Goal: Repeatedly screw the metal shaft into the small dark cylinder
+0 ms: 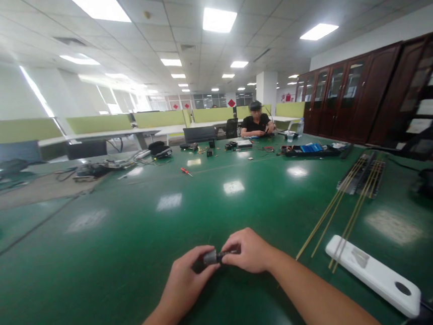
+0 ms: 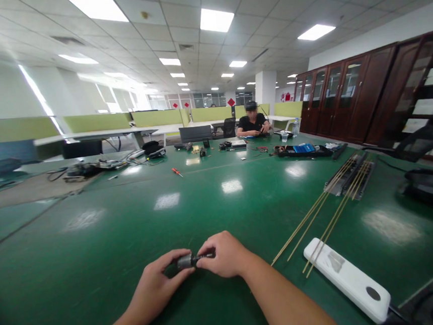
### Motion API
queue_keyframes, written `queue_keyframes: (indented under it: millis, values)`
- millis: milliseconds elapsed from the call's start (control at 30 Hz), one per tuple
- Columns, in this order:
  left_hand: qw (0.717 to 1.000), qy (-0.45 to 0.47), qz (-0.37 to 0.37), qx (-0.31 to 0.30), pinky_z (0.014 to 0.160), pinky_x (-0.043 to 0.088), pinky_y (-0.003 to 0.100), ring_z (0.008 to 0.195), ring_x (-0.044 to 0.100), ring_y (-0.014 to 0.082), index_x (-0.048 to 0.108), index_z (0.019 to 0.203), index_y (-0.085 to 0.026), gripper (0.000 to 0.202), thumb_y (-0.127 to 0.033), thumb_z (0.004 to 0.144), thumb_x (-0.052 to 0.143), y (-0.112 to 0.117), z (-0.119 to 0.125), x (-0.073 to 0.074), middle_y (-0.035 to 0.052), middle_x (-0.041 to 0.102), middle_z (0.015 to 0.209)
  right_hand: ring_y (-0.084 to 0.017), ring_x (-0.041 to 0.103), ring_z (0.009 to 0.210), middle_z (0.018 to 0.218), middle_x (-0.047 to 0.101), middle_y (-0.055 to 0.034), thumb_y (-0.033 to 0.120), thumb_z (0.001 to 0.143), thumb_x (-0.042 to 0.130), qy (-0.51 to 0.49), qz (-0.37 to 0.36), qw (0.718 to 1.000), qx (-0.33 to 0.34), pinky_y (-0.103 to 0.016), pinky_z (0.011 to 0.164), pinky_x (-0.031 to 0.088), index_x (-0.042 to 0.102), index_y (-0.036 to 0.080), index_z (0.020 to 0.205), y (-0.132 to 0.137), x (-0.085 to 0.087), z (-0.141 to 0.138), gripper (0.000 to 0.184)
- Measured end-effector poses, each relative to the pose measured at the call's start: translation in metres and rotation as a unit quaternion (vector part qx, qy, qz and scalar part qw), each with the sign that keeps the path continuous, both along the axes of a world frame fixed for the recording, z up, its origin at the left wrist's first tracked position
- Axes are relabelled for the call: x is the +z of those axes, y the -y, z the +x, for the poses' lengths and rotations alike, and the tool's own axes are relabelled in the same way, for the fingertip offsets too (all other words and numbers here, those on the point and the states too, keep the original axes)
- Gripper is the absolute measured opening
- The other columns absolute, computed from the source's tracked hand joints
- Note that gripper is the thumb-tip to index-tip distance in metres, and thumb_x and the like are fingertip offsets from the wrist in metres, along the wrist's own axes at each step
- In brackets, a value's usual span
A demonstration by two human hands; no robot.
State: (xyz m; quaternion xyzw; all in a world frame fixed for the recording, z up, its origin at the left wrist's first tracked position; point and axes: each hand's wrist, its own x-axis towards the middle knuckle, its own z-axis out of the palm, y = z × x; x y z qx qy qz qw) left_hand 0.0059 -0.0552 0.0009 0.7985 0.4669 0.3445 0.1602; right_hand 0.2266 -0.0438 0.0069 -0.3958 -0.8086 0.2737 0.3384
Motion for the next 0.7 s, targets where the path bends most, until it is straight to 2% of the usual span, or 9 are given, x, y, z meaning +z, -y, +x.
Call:
queue_keyframes:
  millis: [700]
  values:
    - [1.000, 0.010, 0.010, -0.003, 0.085, 0.055, 0.033, 0.091, 0.069, 0.0220, 0.071, 0.102, -0.024, 0.028, -0.035, 0.076, 0.070, 0.0009, 0.0009, -0.0009, 0.0033, 0.074, 0.099, -0.014, 0.062, 0.071, 0.080, 0.072, -0.0023, 0.029, 0.079, 0.068, 0.018, 0.014, 1.000, -0.001, -0.023, 0.063, 0.043, 0.077, 0.021, 0.089, 0.0019, 0.0023, 0.0043, 0.016]
